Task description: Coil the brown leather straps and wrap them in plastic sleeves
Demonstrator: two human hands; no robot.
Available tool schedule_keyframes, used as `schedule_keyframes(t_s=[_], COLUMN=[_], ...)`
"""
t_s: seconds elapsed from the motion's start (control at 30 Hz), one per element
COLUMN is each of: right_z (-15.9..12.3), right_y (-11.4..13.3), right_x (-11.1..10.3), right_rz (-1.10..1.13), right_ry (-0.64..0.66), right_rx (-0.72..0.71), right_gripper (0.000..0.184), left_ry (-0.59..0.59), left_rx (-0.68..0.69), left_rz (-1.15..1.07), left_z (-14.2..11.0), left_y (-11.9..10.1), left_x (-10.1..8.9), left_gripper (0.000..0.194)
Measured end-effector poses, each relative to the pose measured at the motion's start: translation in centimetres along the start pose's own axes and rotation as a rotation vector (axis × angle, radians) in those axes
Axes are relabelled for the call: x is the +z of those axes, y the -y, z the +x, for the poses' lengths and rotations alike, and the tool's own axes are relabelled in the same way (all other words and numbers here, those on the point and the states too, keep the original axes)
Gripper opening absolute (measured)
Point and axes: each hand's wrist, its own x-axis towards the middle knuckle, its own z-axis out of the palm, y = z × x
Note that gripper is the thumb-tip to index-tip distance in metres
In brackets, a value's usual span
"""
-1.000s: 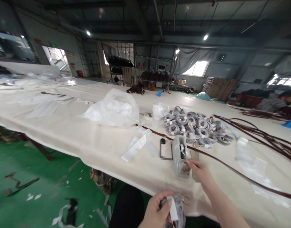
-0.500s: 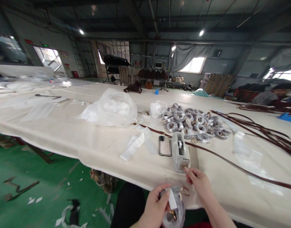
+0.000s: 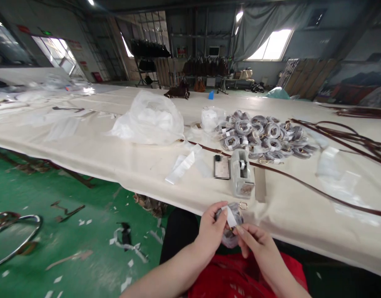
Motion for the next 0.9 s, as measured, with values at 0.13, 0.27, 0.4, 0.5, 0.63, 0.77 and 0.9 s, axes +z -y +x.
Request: schedule_keyframes(t_s=[0.13, 0.27, 0.4, 0.5, 0.63, 0.77, 0.9], right_z=[0.8, 1.5, 2.1, 2.3, 2.1, 1.6, 0.8], right_y=[-0.9, -1.4, -1.9, -2.1, -1.7, -1.1, -0.2], right_x=[0.0, 0.1, 0.2, 0.2, 0.2, 0.2, 0.6], right_rz=[0.025, 0.014, 0.014, 0.03, 0.079, 0.152, 0.434], right_ry=[0.009, -0.005, 0.009, 0.029, 0.069, 0.109, 0.114], right_rx=[0.045, 0.088, 0.117, 0.132, 0.142, 0.179, 0.292], right_gripper=[0.048, 0.049, 0.05, 0.052, 0.05, 0.047, 0.037], left_ry=[0.002, 0.003, 0.015, 0.015, -0.021, -0.029, -0.001], left_rx=[0.023, 0.046, 0.04, 0.066, 0.194, 0.287, 0.237], left_rz=[0.051, 0.074, 0.076, 0.149, 0.324, 0.384, 0.302], left_z=[-0.1, 0.0, 0.0, -0.1, -0.3, 0.0, 0.6], left_y=[0.1, 0.6, 1.0, 0.8, 0.3, 0.0, 0.0], left_x=[-0.2, -0.3, -0.3, -0.4, -0.7, -1.0, -1.4], left_gripper=[0.049, 0.045, 0.044, 0.045, 0.039, 0.038, 0.038])
